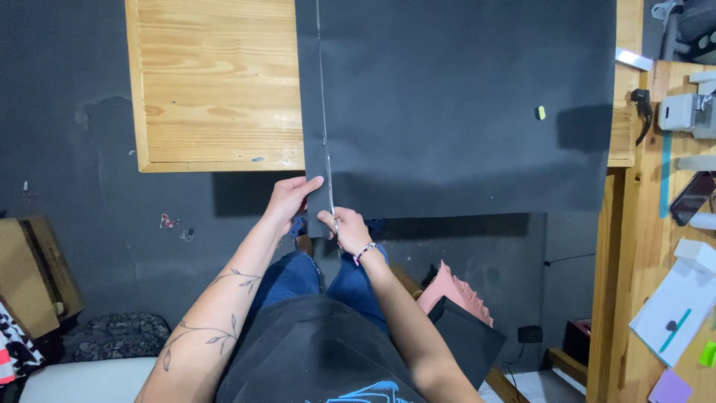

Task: The person measures a large piece of black fabric on a wooden table using a metal ruler and a yellow chalk marker. They then use scissors to cut the fabric along the marked line, separating a strip from the main piece.

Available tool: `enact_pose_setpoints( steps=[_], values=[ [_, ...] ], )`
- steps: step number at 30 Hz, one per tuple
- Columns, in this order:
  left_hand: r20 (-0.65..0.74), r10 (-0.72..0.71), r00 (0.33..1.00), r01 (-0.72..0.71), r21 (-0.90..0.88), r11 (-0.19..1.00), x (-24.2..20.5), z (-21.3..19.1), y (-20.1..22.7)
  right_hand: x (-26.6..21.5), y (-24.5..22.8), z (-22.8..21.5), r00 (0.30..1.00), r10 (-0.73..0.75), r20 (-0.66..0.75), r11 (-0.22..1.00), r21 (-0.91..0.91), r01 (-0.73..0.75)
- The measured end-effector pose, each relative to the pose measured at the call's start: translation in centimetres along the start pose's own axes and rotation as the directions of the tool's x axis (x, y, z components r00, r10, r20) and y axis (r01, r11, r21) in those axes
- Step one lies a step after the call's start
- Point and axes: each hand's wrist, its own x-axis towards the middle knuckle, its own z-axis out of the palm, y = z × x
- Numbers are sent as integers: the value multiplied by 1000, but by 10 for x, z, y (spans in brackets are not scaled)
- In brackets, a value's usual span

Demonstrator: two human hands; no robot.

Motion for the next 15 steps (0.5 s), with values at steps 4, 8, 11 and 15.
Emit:
enact_pose_setpoints(
  steps=[4, 8, 11, 15],
  values=[
    [6, -14, 1000, 13, 25, 1000, -11, 0, 9, 2, 5, 7, 998, 28, -64, 993, -111, -35],
    [14, -16, 1000, 15, 75, 997, -9, -1, 3, -2, 5, 8, 996, 31, -78, 995, -92, -38],
    [16, -7, 1000, 6, 62, 998, -10, 0, 2, -2, 9, 9, 996, 8, -94, 996, -89, -16],
    [67, -32, 997, 28, 52, 998, -19, -3, 6, 3, 9, 10, 996, -4, -91, 999, -38, 1]
  ],
)
